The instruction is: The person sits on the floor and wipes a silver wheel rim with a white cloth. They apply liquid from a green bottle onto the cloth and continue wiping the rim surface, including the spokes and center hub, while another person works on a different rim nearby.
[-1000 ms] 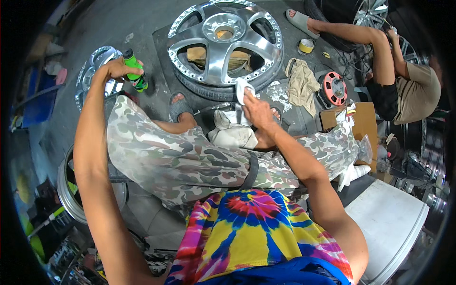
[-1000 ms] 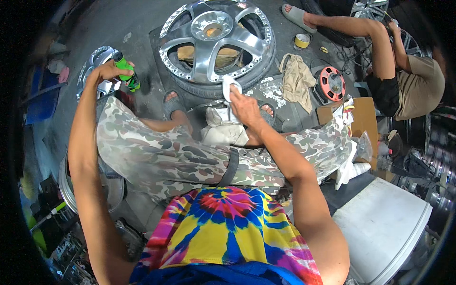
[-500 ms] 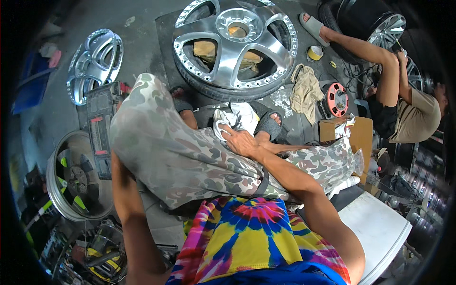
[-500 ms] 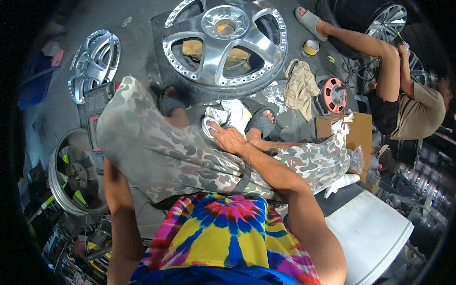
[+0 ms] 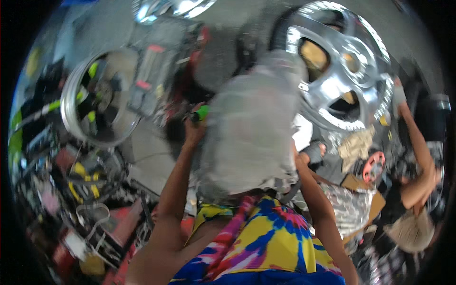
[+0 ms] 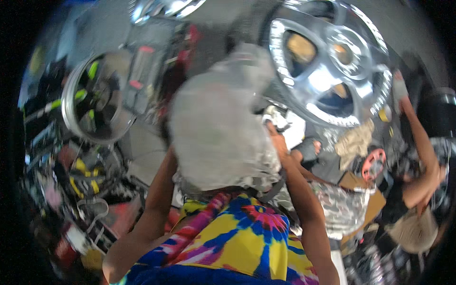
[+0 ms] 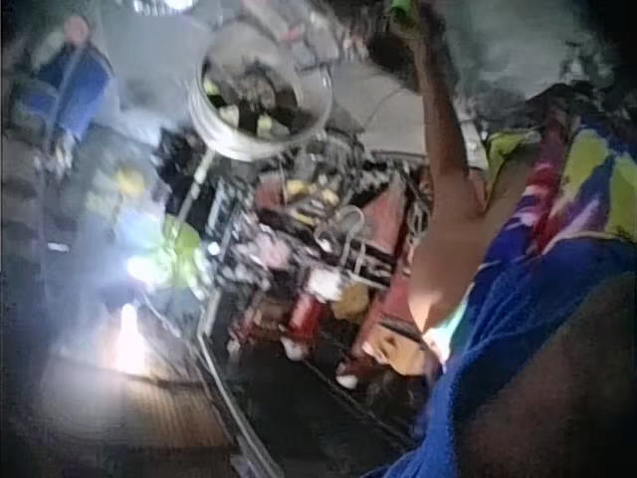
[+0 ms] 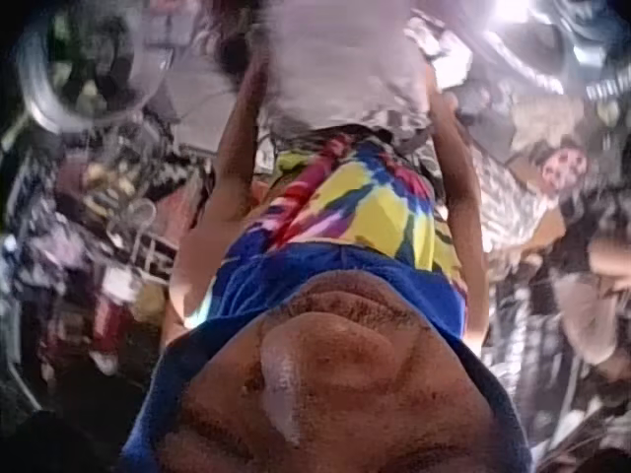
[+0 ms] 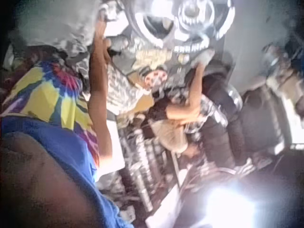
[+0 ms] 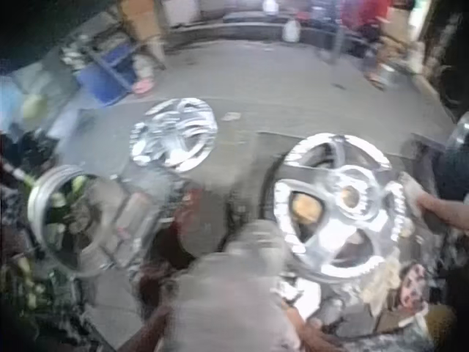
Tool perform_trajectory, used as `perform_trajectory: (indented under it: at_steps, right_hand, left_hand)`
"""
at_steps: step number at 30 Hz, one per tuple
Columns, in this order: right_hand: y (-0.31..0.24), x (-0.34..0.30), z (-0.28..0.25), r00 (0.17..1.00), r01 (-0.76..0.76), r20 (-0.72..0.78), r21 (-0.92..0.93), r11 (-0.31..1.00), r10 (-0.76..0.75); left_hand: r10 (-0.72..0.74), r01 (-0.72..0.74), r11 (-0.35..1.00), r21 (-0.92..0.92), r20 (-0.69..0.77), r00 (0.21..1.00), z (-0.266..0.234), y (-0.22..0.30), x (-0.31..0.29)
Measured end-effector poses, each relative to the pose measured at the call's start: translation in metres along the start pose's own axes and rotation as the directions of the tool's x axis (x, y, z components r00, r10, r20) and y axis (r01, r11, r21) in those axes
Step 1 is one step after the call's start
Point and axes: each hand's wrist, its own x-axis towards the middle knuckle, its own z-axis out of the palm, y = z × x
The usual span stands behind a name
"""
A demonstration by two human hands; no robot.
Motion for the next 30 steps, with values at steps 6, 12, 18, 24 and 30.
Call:
perform_trajectory:
  at_steps: [6, 12, 18, 24, 30]
  right_hand:
    - [0.021, -0.007, -0.015, 0.999, -0.05, -0.001, 0.032, 0.998, 0.05]
    - [0.027, -0.007, -0.021, 0.989, -0.062, -0.11, 0.269, 0.961, 0.095]
    - [0.0, 0.018, -0.053, 0.924, 0.162, -0.347, 0.735, 0.658, 0.16]
    - [-0.089, 0.052, -0.143, 0.872, 0.337, -0.48, 0.735, 0.589, 0.099]
    - [-0.102, 0.098, -0.168, 0.899, 0.383, -0.437, 0.805, 0.453, 0.016]
  left_hand:
    - [-0.037, 0.058, 0.99, 0.126, -0.157, 0.987, -0.001, -0.033, -0.019]
    - [0.018, 0.009, 0.975, 0.221, -0.118, 0.993, -0.008, 0.003, -0.012]
    - [0.281, -0.309, 0.925, 0.222, 0.15, 0.948, 0.017, 0.03, 0.066]
    - [0.193, -0.2, 0.98, -0.022, 0.376, 0.906, 0.007, 0.078, 0.079]
    - [-0.006, 0.113, 0.964, -0.242, 0.404, 0.915, -0.059, 0.12, 0.027]
